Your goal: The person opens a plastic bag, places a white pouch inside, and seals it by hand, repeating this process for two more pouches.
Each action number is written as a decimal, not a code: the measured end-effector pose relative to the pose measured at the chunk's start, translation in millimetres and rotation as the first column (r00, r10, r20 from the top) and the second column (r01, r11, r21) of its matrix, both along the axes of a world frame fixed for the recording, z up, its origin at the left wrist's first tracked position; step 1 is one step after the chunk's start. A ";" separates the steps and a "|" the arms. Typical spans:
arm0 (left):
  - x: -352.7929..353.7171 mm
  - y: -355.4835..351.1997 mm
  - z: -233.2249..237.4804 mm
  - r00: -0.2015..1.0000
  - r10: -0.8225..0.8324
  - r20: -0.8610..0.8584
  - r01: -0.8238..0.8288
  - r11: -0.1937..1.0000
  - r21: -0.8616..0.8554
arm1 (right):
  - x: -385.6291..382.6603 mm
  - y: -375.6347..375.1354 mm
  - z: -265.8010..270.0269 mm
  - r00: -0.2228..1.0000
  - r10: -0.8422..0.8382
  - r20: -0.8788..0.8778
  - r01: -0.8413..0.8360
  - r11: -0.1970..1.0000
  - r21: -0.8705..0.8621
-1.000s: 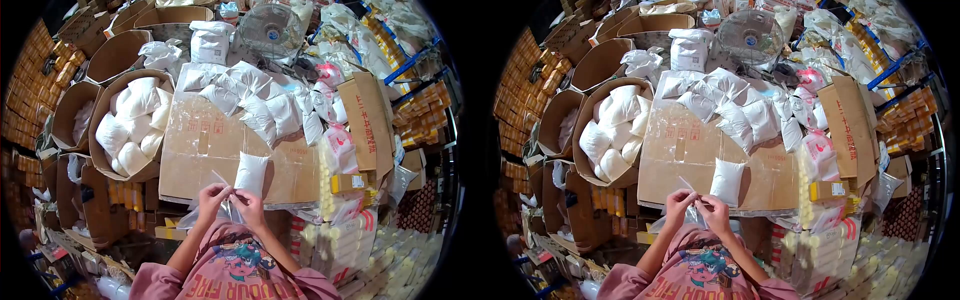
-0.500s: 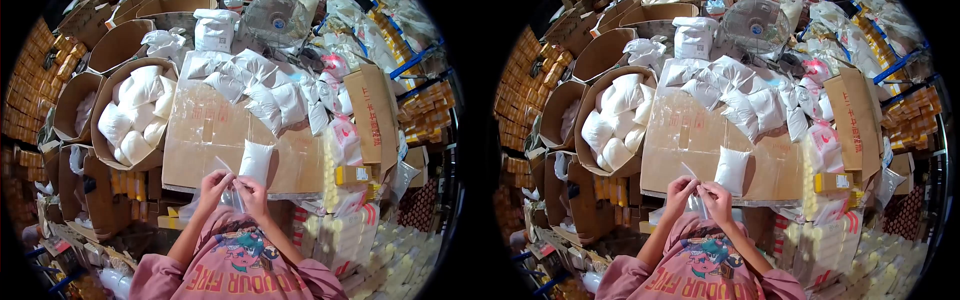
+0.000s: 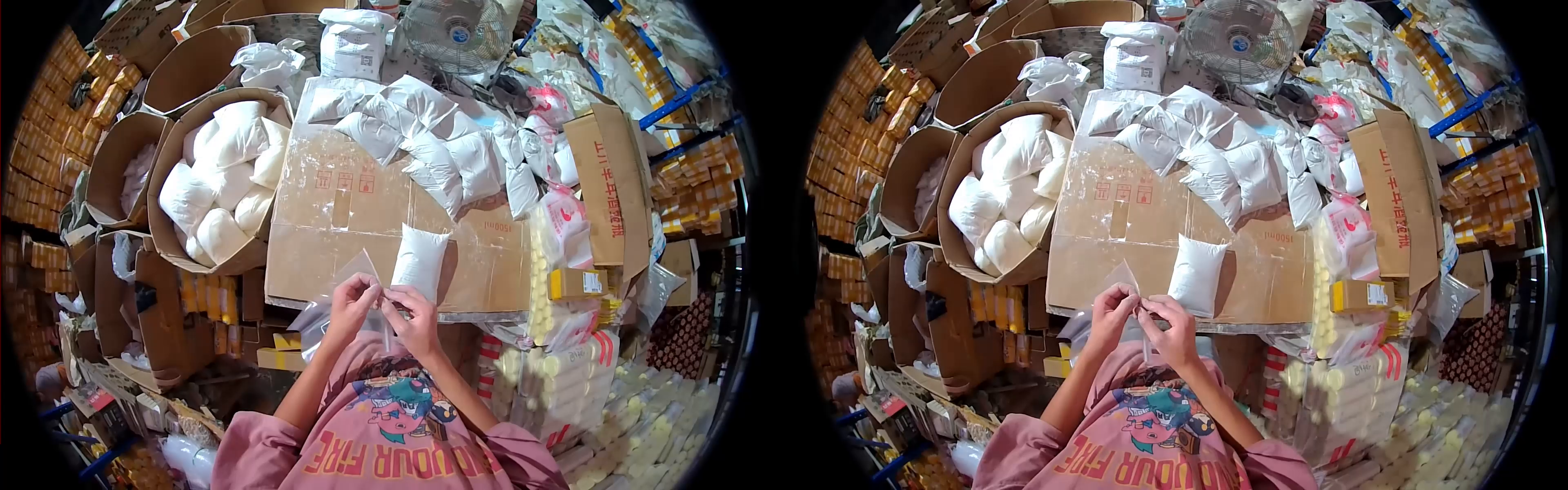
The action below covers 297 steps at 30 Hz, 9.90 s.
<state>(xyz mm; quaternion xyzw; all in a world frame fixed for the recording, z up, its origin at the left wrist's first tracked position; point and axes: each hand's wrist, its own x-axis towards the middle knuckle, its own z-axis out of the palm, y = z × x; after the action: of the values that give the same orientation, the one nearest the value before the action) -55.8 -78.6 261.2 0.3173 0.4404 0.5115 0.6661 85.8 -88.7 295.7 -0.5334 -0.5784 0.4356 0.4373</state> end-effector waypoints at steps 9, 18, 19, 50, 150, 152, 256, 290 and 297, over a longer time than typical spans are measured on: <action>-5.9 1.3 4.9 1.000 -0.014 -0.010 0.014 1.000 -0.006 | -3.4 4.0 -13.8 0.998 -0.045 -0.033 0.042 0.995 -0.090; -5.9 1.7 6.6 0.989 0.077 -0.124 -0.081 0.996 -0.028 | -9.8 8.2 -7.1 0.992 -0.030 0.122 0.027 0.999 0.028; -5.5 1.9 7.0 0.990 0.081 -0.113 -0.084 0.996 -0.022 | -9.6 8.3 -7.1 0.990 -0.029 0.139 0.023 0.998 0.050; 1.2 -2.5 -1.6 0.997 0.041 0.064 -0.038 0.998 -0.050 | -0.6 7.7 8.4 0.990 0.019 0.140 -0.038 0.991 0.128; -16.1 -48.9 -109.4 0.729 -0.120 -0.674 0.268 0.956 0.119 | 1.9 -26.5 -66.1 0.664 0.387 0.639 -0.315 0.921 -0.230; -12.4 -48.2 -81.6 0.717 -0.058 -0.695 0.235 0.958 0.163 | -5.0 -38.6 -116.8 0.638 0.344 0.689 -0.304 0.935 -0.186; 34.5 -7.0 -18.5 0.421 0.011 0.907 0.240 0.963 -0.123 | 95.5 -82.4 -100.1 0.114 -0.334 -0.936 -0.535 0.773 -0.341; 120.0 -34.7 -312.5 0.654 -0.346 -0.673 -0.023 0.880 -0.474 | 199.6 -19.0 -344.2 0.913 0.094 0.397 0.181 0.779 -0.600; 111.4 -10.6 -308.9 0.707 -0.312 -0.635 -0.023 0.887 -0.462 | 196.6 -5.9 -346.0 0.965 -0.020 0.263 0.181 0.774 -0.606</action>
<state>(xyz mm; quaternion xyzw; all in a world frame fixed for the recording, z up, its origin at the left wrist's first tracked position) 55.7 -89.2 -47.7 0.3622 0.7330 0.1875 0.5444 282.4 -94.6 -50.3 -0.7273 -0.4201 0.5103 0.1849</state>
